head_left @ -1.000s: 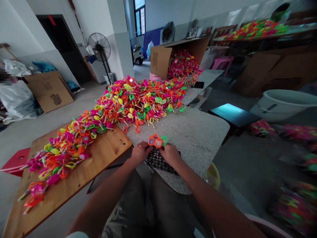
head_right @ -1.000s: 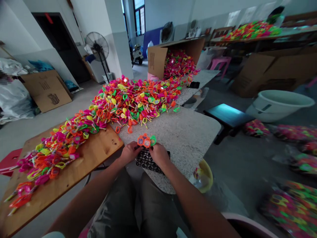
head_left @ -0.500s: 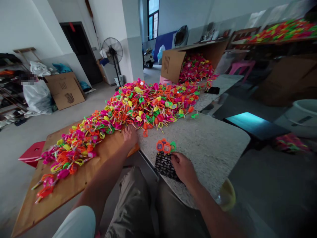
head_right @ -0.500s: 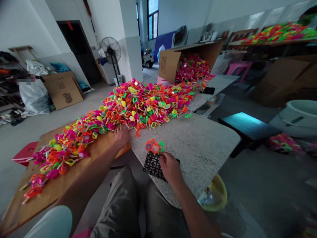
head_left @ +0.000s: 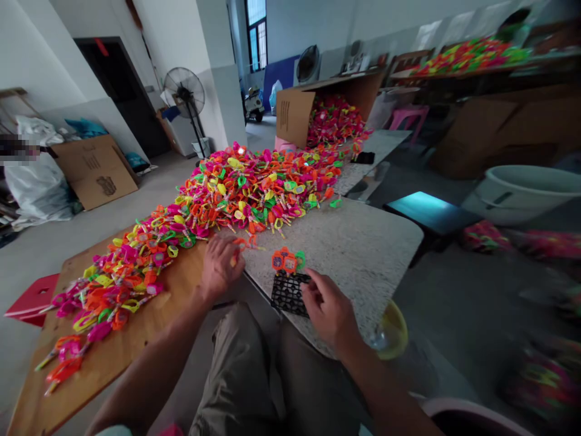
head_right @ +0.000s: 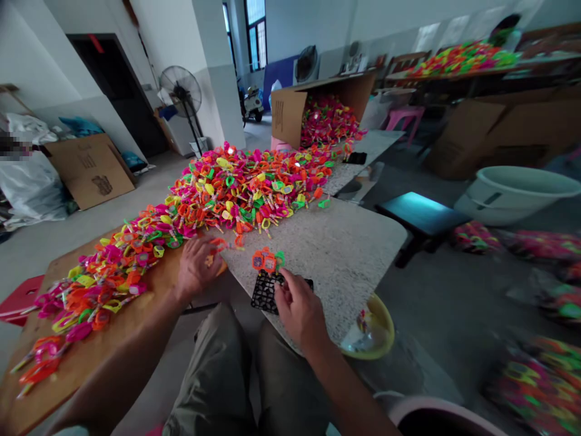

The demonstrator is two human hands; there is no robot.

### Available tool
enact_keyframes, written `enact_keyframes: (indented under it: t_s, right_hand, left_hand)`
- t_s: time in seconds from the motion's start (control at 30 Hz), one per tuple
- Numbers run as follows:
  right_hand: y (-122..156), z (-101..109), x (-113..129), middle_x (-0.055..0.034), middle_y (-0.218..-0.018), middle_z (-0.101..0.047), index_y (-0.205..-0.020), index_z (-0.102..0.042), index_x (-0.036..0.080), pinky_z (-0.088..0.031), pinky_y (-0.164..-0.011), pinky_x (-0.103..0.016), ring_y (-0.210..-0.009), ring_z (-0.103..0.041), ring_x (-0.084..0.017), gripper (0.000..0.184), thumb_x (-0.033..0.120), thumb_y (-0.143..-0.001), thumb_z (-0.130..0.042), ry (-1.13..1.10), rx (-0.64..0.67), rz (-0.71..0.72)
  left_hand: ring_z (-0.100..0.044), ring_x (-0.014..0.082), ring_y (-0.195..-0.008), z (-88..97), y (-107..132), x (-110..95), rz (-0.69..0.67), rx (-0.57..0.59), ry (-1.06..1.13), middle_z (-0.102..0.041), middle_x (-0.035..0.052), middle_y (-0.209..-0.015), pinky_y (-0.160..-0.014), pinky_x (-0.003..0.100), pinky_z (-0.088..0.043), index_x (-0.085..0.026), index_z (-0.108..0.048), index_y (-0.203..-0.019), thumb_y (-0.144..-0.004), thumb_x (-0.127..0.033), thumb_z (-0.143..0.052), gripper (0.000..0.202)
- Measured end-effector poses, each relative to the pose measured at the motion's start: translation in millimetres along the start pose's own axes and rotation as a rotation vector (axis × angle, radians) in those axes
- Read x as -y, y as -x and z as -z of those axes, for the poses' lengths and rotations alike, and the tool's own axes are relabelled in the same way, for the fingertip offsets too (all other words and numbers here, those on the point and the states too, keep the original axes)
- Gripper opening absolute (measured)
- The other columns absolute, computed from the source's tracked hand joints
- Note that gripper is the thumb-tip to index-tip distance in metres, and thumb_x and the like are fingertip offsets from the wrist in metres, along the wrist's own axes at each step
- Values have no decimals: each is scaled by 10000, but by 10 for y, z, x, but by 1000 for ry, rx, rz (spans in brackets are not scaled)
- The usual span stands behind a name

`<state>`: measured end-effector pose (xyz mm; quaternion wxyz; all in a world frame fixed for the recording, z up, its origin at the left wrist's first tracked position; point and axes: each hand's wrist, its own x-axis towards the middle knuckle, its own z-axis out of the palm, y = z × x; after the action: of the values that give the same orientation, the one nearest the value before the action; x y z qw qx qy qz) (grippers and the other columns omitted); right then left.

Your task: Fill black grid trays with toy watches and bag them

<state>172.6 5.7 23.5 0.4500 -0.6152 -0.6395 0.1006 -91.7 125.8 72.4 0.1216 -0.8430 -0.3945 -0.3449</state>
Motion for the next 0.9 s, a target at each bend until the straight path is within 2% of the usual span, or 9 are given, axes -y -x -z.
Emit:
enact_keyframes:
  t_s: [0.1,0.17,0.27,0.33,0.43,0.6,0.73,0.8,0.9]
  right_hand:
    - [25,68,191,-126,-1121,-718,-1409,-559,179,-533,-869,-350,-941,-685,-231,465,351,-978,-525,53,122,58]
    - [55,108,255,-125,-1182,-717,-1354,-605,184,-513,-899,-343,-1008,-682,-234,407,296,-973,-517,81,287,66]
    - [98,165,250,-104,-1049,-751,-1074,-722,172,-495,-826,-307,-916,-692,-217,264,251,-966,-494,73,521,6]
    - [101,195,178,-82,-931,-757,-936,-736,176,-480,-745,-287,-822,-687,-205,251,263,-956,-501,3,587,-58]
    - [27,190,-34,-49,-761,-734,-905,-737,190,-469,-653,-273,-703,-675,-198,252,327,-942,-528,-122,544,-234]
    - [-244,-69,-456,-11,-610,-659,-945,-685,181,-482,-517,-253,-561,-651,-184,178,303,-878,-575,-356,314,-692]
    - [-385,-326,-572,-10,-638,-667,-888,-654,184,-458,-452,-219,-525,-636,-154,101,239,-860,-575,-368,311,-712]
    - [-406,-390,-562,-3,-623,-659,-864,-644,186,-425,-419,-202,-483,-610,-136,83,235,-867,-576,-321,337,-688]
    - [-408,-418,-547,9,-563,-629,-789,-622,189,-395,-399,-191,-429,-571,-119,130,274,-879,-587,-248,335,-652]
  left_hand:
    - [-636,231,-1146,199,42,-341,-346,183,147,-676,105,-1285,-1035,413,-505,-203,-652,-1117,-954,-223,-565,186]
    - [-609,232,-1214,235,73,-510,-504,302,198,-638,103,-1376,-1037,395,-516,-210,-632,-1222,-973,-216,-550,262]
    - [-563,251,-1301,197,129,-641,-585,386,217,-564,89,-1482,-1063,414,-513,-246,-618,-1282,-980,-200,-546,313]
    - [-555,261,-1320,141,178,-655,-562,376,245,-522,94,-1520,-1058,423,-521,-261,-623,-1277,-976,-204,-557,314]
    - [-590,244,-1278,-4,276,-610,-398,263,352,-537,124,-1485,-1027,407,-545,-251,-617,-1277,-969,-213,-562,315]
    - [-691,167,-980,-531,422,-526,258,119,597,-684,103,-1175,-832,301,-596,-198,-629,-1194,-944,-196,-556,260]
    - [-680,125,-778,-962,424,-529,664,251,664,-720,69,-1089,-715,247,-567,-172,-639,-1180,-870,-178,-640,310]
    - [-684,124,-775,-1085,401,-541,737,334,715,-733,57,-1093,-715,235,-553,-178,-644,-1204,-871,-193,-653,334]
    - [-694,138,-788,-1183,383,-545,719,429,710,-758,40,-1039,-716,231,-532,-188,-682,-1175,-895,-246,-646,288]
